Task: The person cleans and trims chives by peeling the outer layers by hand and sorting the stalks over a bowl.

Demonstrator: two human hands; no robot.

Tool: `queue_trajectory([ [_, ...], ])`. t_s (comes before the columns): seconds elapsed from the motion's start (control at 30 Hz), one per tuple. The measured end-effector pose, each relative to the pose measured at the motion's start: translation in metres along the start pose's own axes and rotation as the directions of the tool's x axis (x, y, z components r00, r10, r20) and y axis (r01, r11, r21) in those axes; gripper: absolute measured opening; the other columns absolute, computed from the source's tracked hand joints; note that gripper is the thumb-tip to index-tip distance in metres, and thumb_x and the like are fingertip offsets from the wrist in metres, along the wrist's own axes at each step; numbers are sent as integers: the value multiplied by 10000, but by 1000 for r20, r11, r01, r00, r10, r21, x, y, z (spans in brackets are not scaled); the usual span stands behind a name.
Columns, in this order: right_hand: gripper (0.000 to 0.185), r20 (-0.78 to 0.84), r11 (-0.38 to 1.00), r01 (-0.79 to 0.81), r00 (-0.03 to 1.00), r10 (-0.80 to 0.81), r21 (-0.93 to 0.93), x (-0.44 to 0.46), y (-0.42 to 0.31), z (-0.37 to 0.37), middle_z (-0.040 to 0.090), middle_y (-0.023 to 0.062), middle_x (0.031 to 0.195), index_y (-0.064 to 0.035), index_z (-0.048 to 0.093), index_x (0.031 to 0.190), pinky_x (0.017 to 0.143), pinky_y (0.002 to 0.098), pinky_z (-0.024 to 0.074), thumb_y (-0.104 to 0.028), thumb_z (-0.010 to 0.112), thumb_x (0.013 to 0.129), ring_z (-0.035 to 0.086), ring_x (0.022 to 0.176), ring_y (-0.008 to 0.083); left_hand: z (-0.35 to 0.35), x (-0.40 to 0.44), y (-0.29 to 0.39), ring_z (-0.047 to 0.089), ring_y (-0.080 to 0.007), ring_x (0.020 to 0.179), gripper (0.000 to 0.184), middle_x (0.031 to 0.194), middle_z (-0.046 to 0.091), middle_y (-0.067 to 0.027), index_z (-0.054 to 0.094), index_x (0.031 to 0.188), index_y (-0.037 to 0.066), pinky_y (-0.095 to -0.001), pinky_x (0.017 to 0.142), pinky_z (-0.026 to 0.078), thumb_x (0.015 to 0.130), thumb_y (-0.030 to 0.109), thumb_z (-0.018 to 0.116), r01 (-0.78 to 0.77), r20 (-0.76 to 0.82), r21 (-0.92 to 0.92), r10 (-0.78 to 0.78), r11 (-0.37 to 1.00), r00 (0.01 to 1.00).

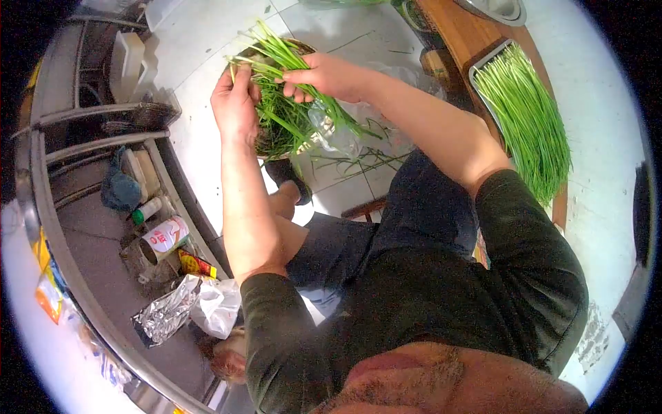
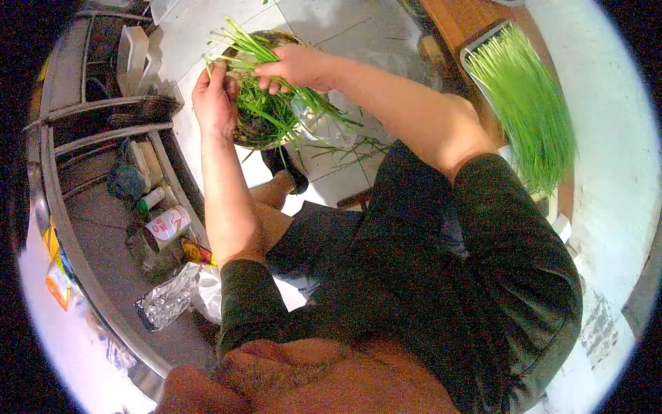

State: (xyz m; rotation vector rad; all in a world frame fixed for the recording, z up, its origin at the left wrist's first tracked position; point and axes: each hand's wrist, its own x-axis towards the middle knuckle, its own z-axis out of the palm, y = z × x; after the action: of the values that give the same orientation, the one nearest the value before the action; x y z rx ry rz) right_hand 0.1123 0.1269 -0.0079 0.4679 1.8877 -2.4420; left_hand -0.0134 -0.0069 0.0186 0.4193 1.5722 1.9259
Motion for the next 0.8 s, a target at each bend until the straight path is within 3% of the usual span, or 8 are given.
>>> queue_trajectory([
  [0.33,287,-21,996,11,1000,-9,93,-1,-3,0,629,58,925,-17,573,1101,691,265,472,-262,566,952,608,783,139,-6,2,2,422,-68,529,177,735,568,3,642,1029,-19,-207,475,323,934,125,601,38,25,-70,-37,997,999],
  [0.57,292,-97,997,45,994,-39,63,2,1,-3,636,62,942,-28,598,1076,758,285,472,-283,575,938,600,874,144,-3,1,4,407,-69,510,167,728,567,0,640,1019,-21,-212,465,318,936,117,594,45,12,-122,-44,992,999],
  [0.77,278,-139,998,45,989,-51,-44,1,-3,-5,635,51,920,-39,632,1028,733,270,465,-294,590,924,584,849,132,-23,11,-3,463,-58,575,178,778,601,-31,648,970,-22,-208,507,358,893,139,653,57,-157,166,-30,985,987],
  [0.8,276,-141,997,42,989,-51,-63,1,-2,-6,634,46,907,-39,635,1022,722,268,464,-293,592,923,581,833,128,-24,14,-8,466,-56,578,180,782,604,-32,646,966,-24,-207,508,361,889,139,657,16,-202,291,45,956,978],
])
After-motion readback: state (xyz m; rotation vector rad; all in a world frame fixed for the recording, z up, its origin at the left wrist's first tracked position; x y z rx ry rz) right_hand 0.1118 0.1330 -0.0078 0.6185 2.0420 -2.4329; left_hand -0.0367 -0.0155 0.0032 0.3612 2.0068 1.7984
